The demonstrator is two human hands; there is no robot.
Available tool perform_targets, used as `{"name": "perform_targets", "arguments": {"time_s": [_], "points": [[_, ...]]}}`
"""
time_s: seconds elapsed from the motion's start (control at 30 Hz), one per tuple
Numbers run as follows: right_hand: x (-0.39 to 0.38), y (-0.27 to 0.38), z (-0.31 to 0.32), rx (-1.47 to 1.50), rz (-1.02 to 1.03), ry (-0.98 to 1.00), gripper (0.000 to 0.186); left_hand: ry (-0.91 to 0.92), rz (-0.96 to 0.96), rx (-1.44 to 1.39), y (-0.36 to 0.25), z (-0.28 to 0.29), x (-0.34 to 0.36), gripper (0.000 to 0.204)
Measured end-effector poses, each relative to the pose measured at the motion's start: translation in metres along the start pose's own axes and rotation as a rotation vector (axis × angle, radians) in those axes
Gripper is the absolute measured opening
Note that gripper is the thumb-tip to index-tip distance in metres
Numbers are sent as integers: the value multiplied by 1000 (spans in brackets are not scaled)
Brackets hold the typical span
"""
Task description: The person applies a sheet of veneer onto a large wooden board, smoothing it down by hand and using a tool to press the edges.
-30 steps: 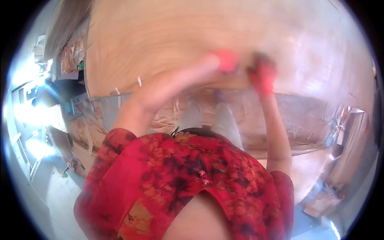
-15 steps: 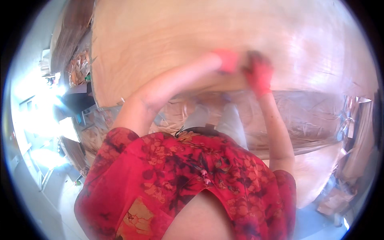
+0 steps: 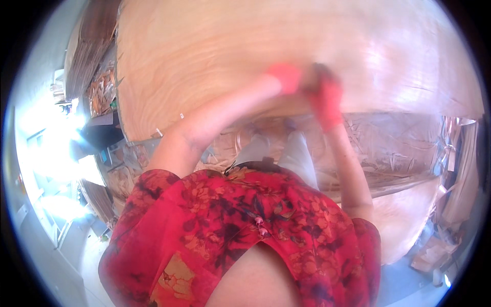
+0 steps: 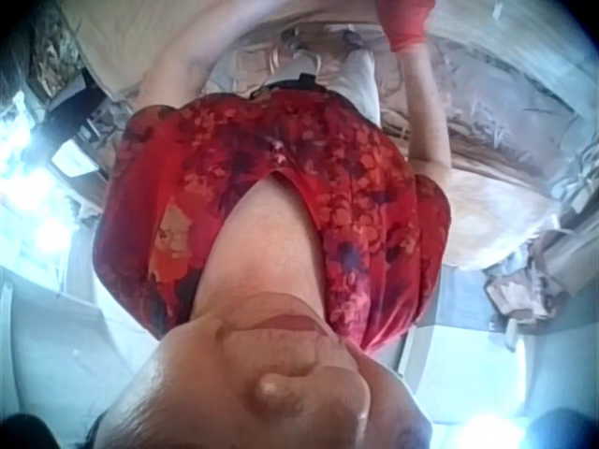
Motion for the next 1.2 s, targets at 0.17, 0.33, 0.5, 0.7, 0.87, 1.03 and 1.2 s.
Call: {"name": "perform_targets", "arguments": {"time_s": [0.17, 0.33, 0.5, 0.7, 0.87, 1.03, 1.2], "points": [[-4, 3, -22, -39, -21, 18, 80, 7, -46, -2, 11, -8, 8, 35], [-5, 2, -22, -55, -61, 20, 84, -64, -137, -154, 4, 6, -10, 34], [-3, 2, -24, -62, -81, 17, 84, 79, -158, -289, 16, 0, 2, 34], [-2, -1, -30, -71, -97, 45, 82, 264, -220, -503, 25, 5, 4, 40], [-3, -4, -29, -108, -101, 57, 83, 305, -80, -579, 17, 26, -12, 42], [-3, 2, -28, -120, -105, 87, 83, 97, -50, -297, 14, 27, -23, 34], [-3, 6, -26, -111, -99, 92, 83, -268, 10, 11, 29, 4, -27, 29]]}}
Point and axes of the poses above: each hand's wrist, its own x-axis towards the middle knuckle, its own z-axis out of the back of the hand, y = z × x, the point moved 2 cm from there along x, towards the middle knuckle, and after that the axes turned 2 degrees about x, right-handed, at the moved point
